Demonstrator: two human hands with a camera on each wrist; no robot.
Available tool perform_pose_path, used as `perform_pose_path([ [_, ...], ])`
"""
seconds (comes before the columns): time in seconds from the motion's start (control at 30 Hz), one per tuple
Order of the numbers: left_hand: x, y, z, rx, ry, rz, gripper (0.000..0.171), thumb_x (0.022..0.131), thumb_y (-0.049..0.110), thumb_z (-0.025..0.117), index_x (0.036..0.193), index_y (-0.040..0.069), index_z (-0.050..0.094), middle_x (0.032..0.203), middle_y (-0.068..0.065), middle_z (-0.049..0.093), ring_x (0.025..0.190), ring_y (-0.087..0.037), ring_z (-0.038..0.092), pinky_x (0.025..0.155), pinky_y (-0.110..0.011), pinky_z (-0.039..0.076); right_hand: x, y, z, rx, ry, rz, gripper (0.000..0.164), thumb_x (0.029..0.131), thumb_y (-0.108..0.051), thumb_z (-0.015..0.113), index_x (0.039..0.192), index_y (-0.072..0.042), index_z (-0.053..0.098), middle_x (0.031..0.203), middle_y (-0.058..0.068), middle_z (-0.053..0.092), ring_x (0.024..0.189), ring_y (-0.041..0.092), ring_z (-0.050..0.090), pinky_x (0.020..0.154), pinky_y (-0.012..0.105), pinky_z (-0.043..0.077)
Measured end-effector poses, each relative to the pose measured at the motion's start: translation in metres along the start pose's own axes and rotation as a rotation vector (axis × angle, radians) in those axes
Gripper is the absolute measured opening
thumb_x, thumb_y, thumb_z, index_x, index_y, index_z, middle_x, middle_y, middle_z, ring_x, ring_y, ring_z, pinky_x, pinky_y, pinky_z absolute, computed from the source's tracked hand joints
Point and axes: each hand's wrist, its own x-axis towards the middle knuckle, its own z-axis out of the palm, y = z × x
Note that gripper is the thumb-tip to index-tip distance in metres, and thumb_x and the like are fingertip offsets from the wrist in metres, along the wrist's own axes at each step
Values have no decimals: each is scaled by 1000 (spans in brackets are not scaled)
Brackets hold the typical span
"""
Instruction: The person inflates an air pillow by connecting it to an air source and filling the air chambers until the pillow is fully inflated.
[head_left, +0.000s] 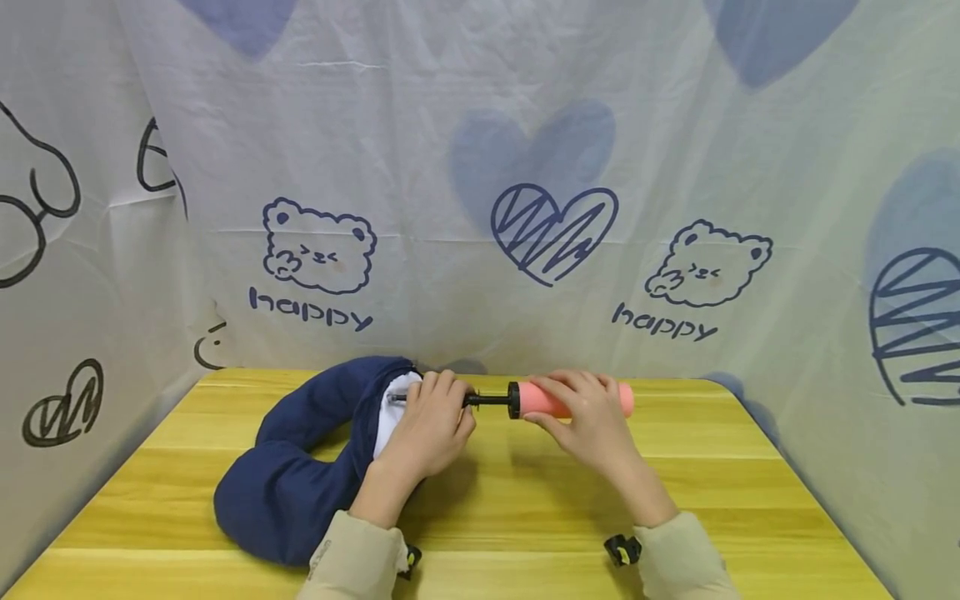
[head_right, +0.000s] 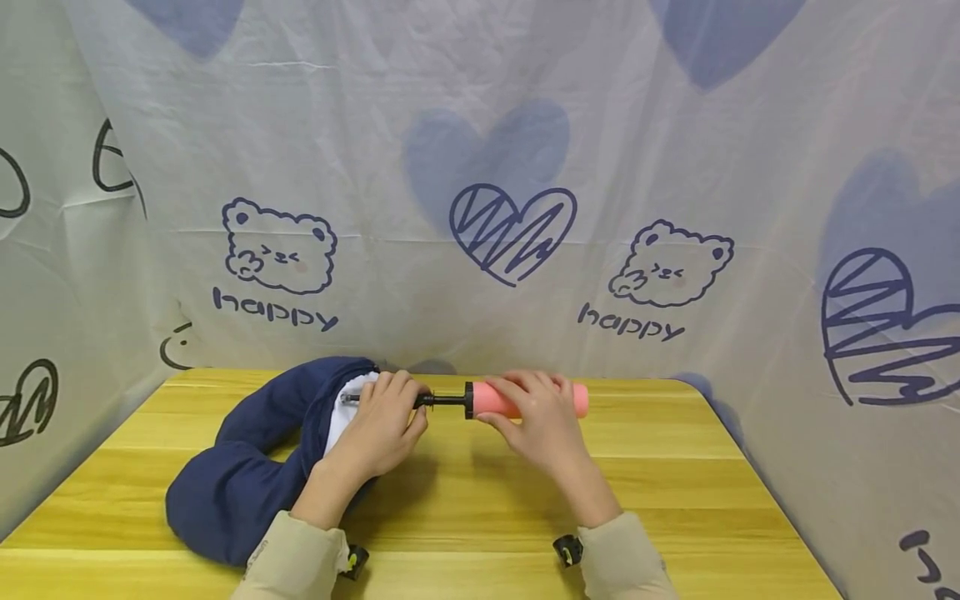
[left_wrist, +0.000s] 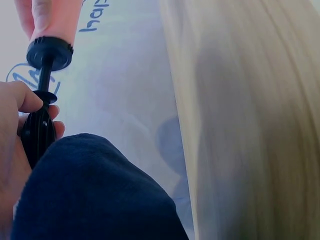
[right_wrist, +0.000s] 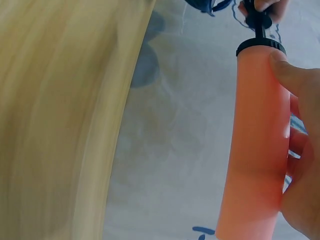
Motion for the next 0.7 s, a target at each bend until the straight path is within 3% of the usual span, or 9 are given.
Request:
perform_pose_path([
  [0.23, -1, -13, -7, -24, 1, -46, 25, 102, 17, 54, 123, 7, 65, 117, -8, 56, 110, -30, 44, 94, -47, 32, -2, 14, -12, 24, -63, 78, 53, 84, -35, 87, 130, -14, 73, 124, 9, 70, 119, 34, 60, 105, 60, 32],
  [0.47, -3, -22, -13, -35, 40, -77, 24, 101, 15, 54, 120, 6, 65, 115, -8, 57, 107, -30, 44, 94, -49, 30, -5, 28, -20, 25, -71, 111, 52, 86, -31, 86, 132, -13, 71, 127, 11, 68, 123, 35, 58, 107, 62, 29],
  [0.7, -3, -13, -7, -17, 27, -35, 24, 101, 15, 53, 119, 5, 64, 114, -9, 56, 107, -31, 43, 92, -49, 30, -6, 13, -8, 19, -58, 73, 51, 86, -33, 86, 131, -13, 73, 122, 10, 69, 118, 34, 60, 103, 60, 34],
])
